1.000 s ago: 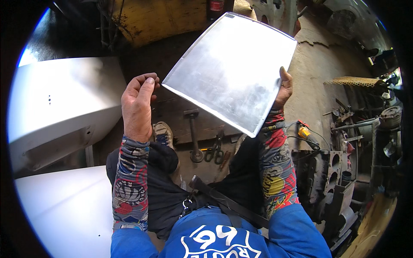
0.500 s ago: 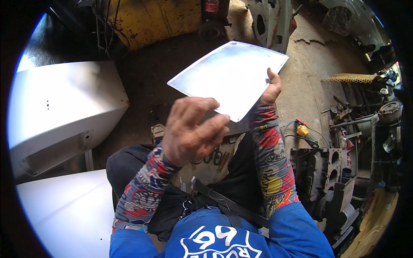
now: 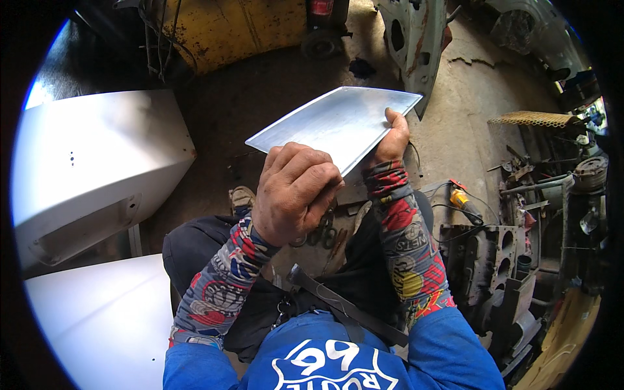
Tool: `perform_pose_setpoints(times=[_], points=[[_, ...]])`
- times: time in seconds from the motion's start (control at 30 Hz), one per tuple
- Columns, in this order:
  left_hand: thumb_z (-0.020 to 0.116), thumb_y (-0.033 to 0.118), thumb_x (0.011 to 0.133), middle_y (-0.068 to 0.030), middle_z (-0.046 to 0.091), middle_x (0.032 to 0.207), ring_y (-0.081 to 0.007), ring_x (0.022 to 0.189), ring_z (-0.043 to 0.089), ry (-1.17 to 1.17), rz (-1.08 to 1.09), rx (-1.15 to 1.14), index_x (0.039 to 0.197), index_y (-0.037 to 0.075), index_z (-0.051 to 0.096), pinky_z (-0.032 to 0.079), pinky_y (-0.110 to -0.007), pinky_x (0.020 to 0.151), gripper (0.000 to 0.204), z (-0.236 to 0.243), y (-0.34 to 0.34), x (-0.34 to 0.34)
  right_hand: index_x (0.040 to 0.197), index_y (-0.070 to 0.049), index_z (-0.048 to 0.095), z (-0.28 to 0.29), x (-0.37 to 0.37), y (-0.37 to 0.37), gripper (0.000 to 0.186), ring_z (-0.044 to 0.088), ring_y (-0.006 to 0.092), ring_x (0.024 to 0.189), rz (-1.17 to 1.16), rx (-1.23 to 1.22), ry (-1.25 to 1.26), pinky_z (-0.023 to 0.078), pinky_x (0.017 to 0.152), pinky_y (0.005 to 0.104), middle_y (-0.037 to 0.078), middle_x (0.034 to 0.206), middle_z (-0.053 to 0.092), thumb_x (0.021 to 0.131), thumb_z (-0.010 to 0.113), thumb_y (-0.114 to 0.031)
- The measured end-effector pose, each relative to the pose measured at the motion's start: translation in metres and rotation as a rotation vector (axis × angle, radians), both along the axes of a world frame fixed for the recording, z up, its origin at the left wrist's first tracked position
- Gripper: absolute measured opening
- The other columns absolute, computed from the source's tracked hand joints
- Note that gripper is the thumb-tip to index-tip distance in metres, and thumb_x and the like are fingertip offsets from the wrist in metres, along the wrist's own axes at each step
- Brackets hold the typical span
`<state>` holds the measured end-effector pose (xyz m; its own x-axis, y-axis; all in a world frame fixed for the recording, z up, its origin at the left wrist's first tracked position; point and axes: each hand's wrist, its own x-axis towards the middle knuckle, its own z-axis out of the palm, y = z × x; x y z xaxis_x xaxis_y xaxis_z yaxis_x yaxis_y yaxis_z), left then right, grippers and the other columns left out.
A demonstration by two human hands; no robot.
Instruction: The person holds a rectangular metal panel and uses a metal file to smooth its edges. They then use tin snips to trim a small section of the panel's edge and continue filing the edge.
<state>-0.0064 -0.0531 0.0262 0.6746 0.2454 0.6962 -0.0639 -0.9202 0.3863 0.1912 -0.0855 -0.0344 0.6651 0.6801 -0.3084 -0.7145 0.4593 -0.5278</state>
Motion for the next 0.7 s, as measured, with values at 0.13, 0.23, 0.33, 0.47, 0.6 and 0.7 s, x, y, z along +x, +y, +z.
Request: perform_pose_setpoints(times=[0.13,0.23,0.33,0.47,0.6,0.7], points=[[0.077,0.009,0.075,-0.0059,0.064,0.095,-0.0259,0.093,0.059,0.024,0.023,0.023,0.094,0.007,0.062,0.043,-0.037,0.082,0.024,-0.003,0.004,-0.002,0.122,0.001,0.052,-0.002,-0.001,0.002,0.045,0.061,0.0312,0.104,-0.063,-0.073,-0.05,0.047,0.095,0.0468,0.017,0.113,0.061,0.093,0.042,-0.032],[0.078,0.011,0.075,-0.0085,0.063,0.099,-0.0278,0.094,0.058,-0.031,0.059,-0.044,0.099,0.006,0.06,0.043,-0.038,0.084,0.03,-0.005,0.006,-0.001,0.122,0.001,0.052,0.0,-0.003,0.002,0.045,0.061,0.0309,0.104,-0.109,-0.095,-0.046,0.048,0.095,0.0463,0.016,0.112,0.061,0.093,0.041,-0.031],[0.08,0.013,0.074,-0.0108,0.061,0.103,-0.0296,0.096,0.057,-0.092,0.134,-0.186,0.104,0.005,0.057,0.044,-0.04,0.087,0.038,-0.005,0.008,-0.001,0.122,0.001,0.052,0.003,-0.004,0.003,0.046,0.06,0.0304,0.103,-0.138,-0.117,-0.005,0.047,0.095,0.0462,0.016,0.112,0.061,0.092,0.039,-0.032],[0.079,0.014,0.078,-0.0093,0.061,0.09,-0.0241,0.086,0.059,-0.005,0.22,-0.402,0.097,0.002,0.06,0.046,-0.034,0.08,0.029,-0.001,0.009,-0.008,0.118,-0.003,0.053,0.006,-0.003,0.0,0.046,0.06,0.0294,0.101,-0.176,-0.173,0.031,0.047,0.093,0.0476,0.014,0.11,0.061,0.09,0.038,-0.036],[0.068,0.021,0.092,-0.006,0.066,0.079,-0.0112,0.073,0.06,0.161,0.131,-1.027,0.088,-0.002,0.066,0.048,-0.026,0.071,0.023,-0.003,0.01,-0.008,0.114,-0.005,0.055,0.009,-0.003,-0.003,0.045,0.059,0.0272,0.1,-0.169,-0.272,0.083,0.048,0.088,0.0463,0.013,0.11,0.061,0.089,0.038,-0.038],[0.062,0.03,0.098,-0.0045,0.07,0.084,-0.0093,0.077,0.062,0.128,-0.1,-1.523,0.095,0.001,0.068,0.048,-0.024,0.071,0.03,-0.005,0.012,-0.007,0.116,-0.004,0.055,0.01,-0.005,-0.001,0.047,0.06,0.0269,0.101,-0.18,-0.281,0.068,0.048,0.089,0.0452,0.013,0.111,0.062,0.09,0.037,-0.038]])
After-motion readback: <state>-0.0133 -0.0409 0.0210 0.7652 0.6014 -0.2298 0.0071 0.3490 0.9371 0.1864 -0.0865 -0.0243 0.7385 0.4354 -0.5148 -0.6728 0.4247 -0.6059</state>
